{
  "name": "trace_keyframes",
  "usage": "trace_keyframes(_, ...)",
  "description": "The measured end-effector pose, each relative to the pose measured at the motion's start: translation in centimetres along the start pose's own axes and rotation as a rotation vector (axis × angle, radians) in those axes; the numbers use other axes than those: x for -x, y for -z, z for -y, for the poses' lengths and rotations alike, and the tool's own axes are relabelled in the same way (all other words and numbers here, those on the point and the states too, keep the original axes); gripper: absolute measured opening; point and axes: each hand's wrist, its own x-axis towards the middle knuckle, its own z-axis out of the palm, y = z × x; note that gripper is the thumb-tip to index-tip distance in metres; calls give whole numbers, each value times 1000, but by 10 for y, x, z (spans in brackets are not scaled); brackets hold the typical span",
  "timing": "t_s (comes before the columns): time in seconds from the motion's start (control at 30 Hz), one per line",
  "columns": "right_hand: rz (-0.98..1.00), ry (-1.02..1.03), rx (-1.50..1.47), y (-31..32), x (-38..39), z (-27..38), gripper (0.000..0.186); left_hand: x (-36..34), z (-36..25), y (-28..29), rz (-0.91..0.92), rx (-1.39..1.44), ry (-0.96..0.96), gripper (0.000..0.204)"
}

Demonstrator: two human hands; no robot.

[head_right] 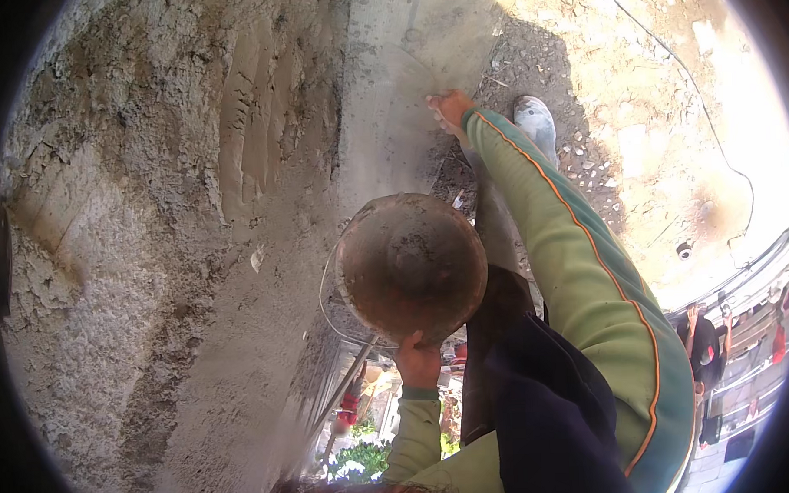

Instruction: The person scoops wet cement from a metal basin using a trowel and applies it to a vertical wall surface. They repeatedly smooth and spread the cement to create an even layer, occasionally returning to the basin to gather more material.

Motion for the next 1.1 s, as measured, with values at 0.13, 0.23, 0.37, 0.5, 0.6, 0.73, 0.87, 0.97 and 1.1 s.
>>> trace_keyframes(0.13, -332, 144, -693, -41, 52, -14, 31, 13, 5, 16, -29, -967, -292, 36)
trace_keyframes(0.23, -122, 190, -183, -28, 160, -9, 31, 11, -8, 22, -1, -1485, -654, 27)
trace_keyframes(0.37, -42, 555, 672, 9, 325, 19, 35, 11, -21, 14, 71, -758, -515, 23)
trace_keyframes(0.5, 26, 417, 1208, -12, 431, 40, 30, 59, -42, -6, 304, -1773, -918, 42)
trace_keyframes(0.6, -154, 379, 1424, -37, 424, 38, 30, 119, -47, -82, 228, -463, -264, 58)
trace_keyframes(0.73, -99, 582, 1615, -54, 479, 17, 31, 147, -48, -93, 473, -520, -607, 67)
trace_keyframes(0.87, -121, 562, 1656, -63, 549, 51, 35, 149, -59, -66, 473, -781, -842, 85)
trace_keyframes(0.97, -297, 449, 1486, -23, 542, 52, 39, 227, -70, -83, 593, -966, -1124, 89)
trace_keyframes(1.1, 16, 239, 1215, -56, 563, 4, 41, 242, -97, -56, 788, -1038, -1206, 90)
